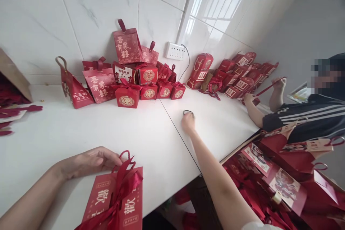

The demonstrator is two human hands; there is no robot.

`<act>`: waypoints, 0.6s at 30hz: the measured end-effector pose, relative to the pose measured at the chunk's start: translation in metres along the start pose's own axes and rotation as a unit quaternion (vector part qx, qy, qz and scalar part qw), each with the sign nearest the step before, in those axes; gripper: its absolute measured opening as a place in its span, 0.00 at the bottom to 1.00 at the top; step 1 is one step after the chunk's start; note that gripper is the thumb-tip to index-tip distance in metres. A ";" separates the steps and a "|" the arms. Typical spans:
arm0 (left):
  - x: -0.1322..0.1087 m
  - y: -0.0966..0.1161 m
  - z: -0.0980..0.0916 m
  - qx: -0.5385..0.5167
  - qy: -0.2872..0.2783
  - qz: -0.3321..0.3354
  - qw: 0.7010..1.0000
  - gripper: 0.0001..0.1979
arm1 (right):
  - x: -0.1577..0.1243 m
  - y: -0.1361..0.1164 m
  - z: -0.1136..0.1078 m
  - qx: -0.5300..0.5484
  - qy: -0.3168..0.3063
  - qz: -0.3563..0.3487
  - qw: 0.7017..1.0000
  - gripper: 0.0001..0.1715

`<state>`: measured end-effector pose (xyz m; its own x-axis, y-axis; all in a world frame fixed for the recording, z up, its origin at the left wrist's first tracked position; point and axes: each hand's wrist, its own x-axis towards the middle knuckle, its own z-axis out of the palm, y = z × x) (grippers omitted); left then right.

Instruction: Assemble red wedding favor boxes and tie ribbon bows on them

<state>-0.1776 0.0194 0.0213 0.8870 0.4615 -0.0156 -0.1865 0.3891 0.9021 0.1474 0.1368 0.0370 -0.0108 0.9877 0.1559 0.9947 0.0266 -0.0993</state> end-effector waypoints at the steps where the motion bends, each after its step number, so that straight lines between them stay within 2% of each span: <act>1: 0.001 0.002 0.002 0.000 0.004 -0.002 1.000 0.20 | -0.006 -0.016 0.008 0.036 -0.023 -0.021 0.999 0.15; 4: 0.000 0.005 0.005 0.001 0.028 -0.020 0.999 0.19 | -0.029 -0.059 0.018 0.170 -0.078 -0.102 0.977 0.16; 5: 0.000 0.004 0.004 -0.001 0.037 -0.022 0.999 0.19 | -0.036 -0.070 0.016 0.248 -0.101 -0.144 0.953 0.16; 7: -0.002 0.000 0.002 -0.011 0.051 -0.017 0.999 0.19 | -0.047 -0.086 0.005 0.433 -0.131 -0.217 0.865 0.15; 8: -0.003 -0.002 0.000 -0.017 0.053 -0.010 0.998 0.20 | -0.049 -0.090 -0.004 0.513 -0.117 -0.237 0.817 0.14; 9: -0.004 -0.005 -0.002 -0.023 0.053 -0.004 0.998 0.20 | -0.048 -0.092 -0.013 0.568 -0.072 -0.243 0.783 0.13; 10: -0.005 -0.008 -0.004 -0.028 0.051 0.000 0.998 0.20 | -0.046 -0.091 -0.023 0.589 0.008 -0.239 0.772 0.12; 13: -0.007 -0.014 -0.008 -0.038 0.054 -0.005 0.998 0.21 | -0.025 -0.083 -0.044 0.538 0.320 -0.214 0.749 0.09; 14: -0.007 -0.015 -0.008 -0.040 0.057 -0.007 0.998 0.21 | -0.017 -0.080 -0.046 0.505 0.386 -0.207 0.744 0.09; 15: -0.007 -0.015 -0.008 -0.041 0.060 -0.008 0.997 0.21 | -0.009 -0.078 -0.046 0.470 0.407 -0.203 0.756 0.09; 16: -0.007 -0.015 -0.007 -0.040 0.062 -0.007 0.997 0.21 | -0.004 -0.078 -0.042 0.438 0.392 -0.203 0.783 0.09; 18: -0.008 -0.016 -0.006 -0.039 0.064 -0.003 0.997 0.21 | -0.003 -0.081 -0.029 0.372 0.290 -0.218 0.854 0.07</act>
<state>-0.1842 0.0149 0.0045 0.8281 0.5547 -0.0812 -0.2174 0.4511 0.8656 0.0694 0.1277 0.0731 -0.0969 0.6215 0.7774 0.5658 0.6770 -0.4707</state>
